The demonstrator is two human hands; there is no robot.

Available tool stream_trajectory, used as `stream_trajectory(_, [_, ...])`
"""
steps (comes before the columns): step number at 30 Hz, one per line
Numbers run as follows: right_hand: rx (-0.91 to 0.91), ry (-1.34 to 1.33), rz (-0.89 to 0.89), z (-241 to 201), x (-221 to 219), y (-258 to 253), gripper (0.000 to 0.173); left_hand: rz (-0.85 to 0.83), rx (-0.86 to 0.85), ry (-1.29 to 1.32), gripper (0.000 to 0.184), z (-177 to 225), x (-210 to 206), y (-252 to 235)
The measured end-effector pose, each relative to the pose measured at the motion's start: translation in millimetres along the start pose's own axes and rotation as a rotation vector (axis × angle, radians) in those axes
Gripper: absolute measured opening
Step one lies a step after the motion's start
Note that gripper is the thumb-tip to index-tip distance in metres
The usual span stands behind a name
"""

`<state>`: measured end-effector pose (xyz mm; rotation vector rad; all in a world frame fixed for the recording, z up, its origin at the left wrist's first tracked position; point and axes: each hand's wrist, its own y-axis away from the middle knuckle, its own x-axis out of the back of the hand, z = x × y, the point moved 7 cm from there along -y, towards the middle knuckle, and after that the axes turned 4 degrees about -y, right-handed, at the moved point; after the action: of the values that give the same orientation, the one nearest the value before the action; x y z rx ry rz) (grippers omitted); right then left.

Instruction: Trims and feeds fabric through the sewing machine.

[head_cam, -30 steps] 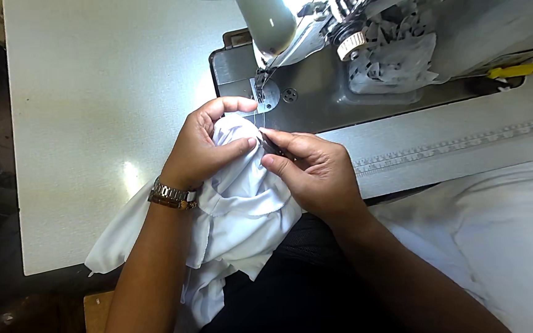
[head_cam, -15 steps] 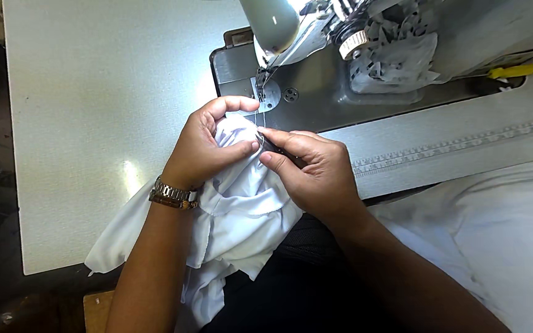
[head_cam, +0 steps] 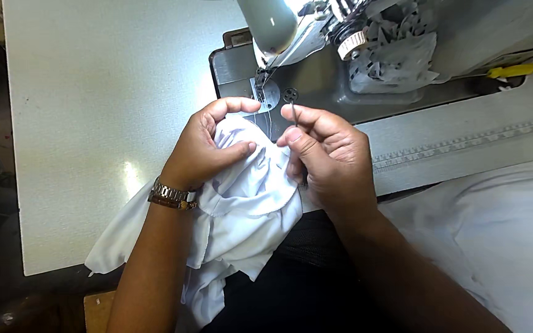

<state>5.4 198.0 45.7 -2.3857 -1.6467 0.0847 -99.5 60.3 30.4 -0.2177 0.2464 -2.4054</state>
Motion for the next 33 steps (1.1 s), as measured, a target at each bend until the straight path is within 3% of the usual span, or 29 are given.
stream_trajectory(7, [-0.308,-0.022,-0.172,16,-9,-6,0.056,-0.006,0.023,0.043,0.042,-1,1,0])
stream_trajectory(9, [-0.334,-0.019,-0.215,18,-9,-7,0.049,0.009,0.039,0.075,0.038,-1,2,0])
stream_trajectory(14, [-0.299,0.033,-0.198,18,2,-8,0.008,0.08,0.066,0.073,0.04,4,9,2])
stream_trajectory(21, [-0.244,0.111,-0.201,13,10,-11,0.011,0.256,0.073,0.013,0.04,8,21,5])
stream_trajectory(33, [-0.347,0.021,-0.181,26,6,-6,0.008,0.224,0.123,-0.007,0.039,6,18,5])
